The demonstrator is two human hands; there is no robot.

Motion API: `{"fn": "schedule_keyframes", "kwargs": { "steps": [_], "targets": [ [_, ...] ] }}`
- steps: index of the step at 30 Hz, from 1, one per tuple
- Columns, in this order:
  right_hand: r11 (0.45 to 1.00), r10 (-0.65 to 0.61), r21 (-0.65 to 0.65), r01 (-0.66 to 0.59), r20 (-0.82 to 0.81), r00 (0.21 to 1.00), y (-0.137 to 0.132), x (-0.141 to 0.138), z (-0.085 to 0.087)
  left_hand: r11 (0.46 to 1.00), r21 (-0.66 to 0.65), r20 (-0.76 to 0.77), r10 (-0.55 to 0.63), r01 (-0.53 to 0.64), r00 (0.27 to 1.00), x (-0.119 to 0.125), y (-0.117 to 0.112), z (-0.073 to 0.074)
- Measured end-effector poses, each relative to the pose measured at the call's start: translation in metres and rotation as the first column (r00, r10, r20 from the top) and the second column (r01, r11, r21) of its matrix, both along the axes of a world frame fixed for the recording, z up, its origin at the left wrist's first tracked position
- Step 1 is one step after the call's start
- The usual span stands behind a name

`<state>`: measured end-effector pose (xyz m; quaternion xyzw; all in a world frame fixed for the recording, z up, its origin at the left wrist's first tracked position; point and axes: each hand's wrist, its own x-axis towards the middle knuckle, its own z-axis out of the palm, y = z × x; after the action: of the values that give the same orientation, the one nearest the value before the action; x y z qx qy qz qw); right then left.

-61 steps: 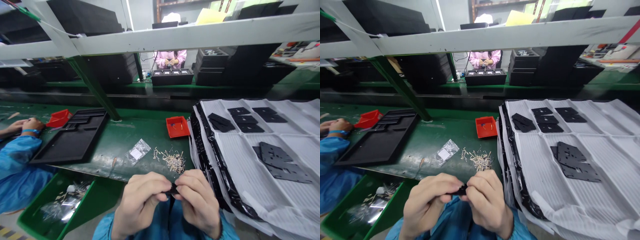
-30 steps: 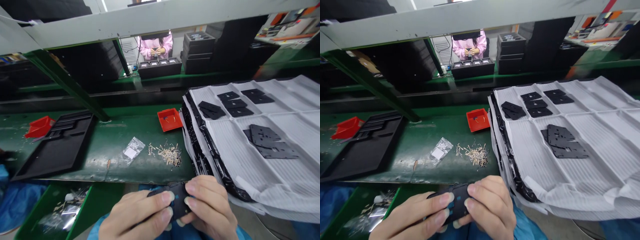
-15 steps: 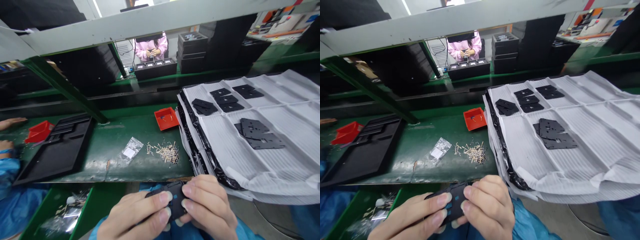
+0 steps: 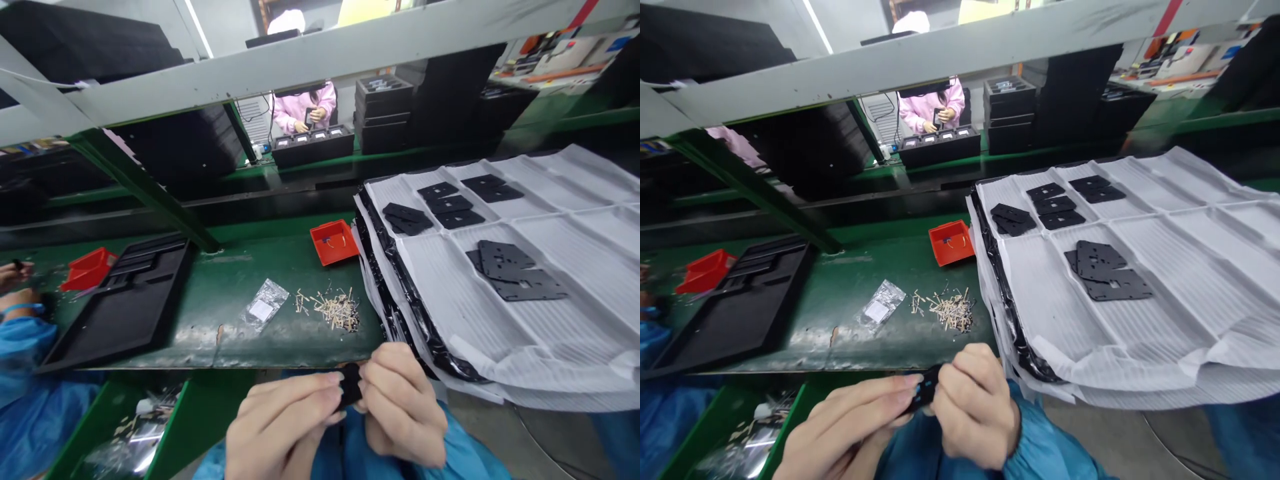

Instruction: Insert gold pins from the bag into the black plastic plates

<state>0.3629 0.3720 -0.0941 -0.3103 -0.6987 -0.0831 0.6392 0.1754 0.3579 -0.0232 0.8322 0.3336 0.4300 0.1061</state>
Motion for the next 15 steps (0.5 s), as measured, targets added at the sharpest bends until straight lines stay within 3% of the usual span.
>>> {"fn": "schedule_keyframes", "kwargs": {
  "steps": [4, 9, 11, 15],
  "targets": [
    [0.995, 0.070, -0.060, -0.080, -0.157, 0.985, 0.005, -0.015, -0.004, 1.000, -0.013, 0.031, 0.005, -0.005, 1.000, -0.003, 0.007, 0.004],
    [0.980, 0.170, -0.049, -0.193, -0.300, 0.939, 0.009, -0.024, 0.000, 1.000, 0.010, 0.034, -0.017, 0.017, 0.999, -0.010, 0.006, -0.004],
    [0.985, 0.159, -0.022, -0.174, -0.308, 0.938, 0.011, -0.025, 0.004, 0.999, 0.036, 0.033, -0.013, 0.012, 0.999, -0.014, 0.006, -0.003],
    [0.996, 0.061, 0.080, -0.040, -0.283, 0.957, 0.009, -0.020, 0.016, 0.993, 0.037, -0.146, -0.107, 0.114, 0.983, -0.022, 0.008, 0.005]
  ]
}}
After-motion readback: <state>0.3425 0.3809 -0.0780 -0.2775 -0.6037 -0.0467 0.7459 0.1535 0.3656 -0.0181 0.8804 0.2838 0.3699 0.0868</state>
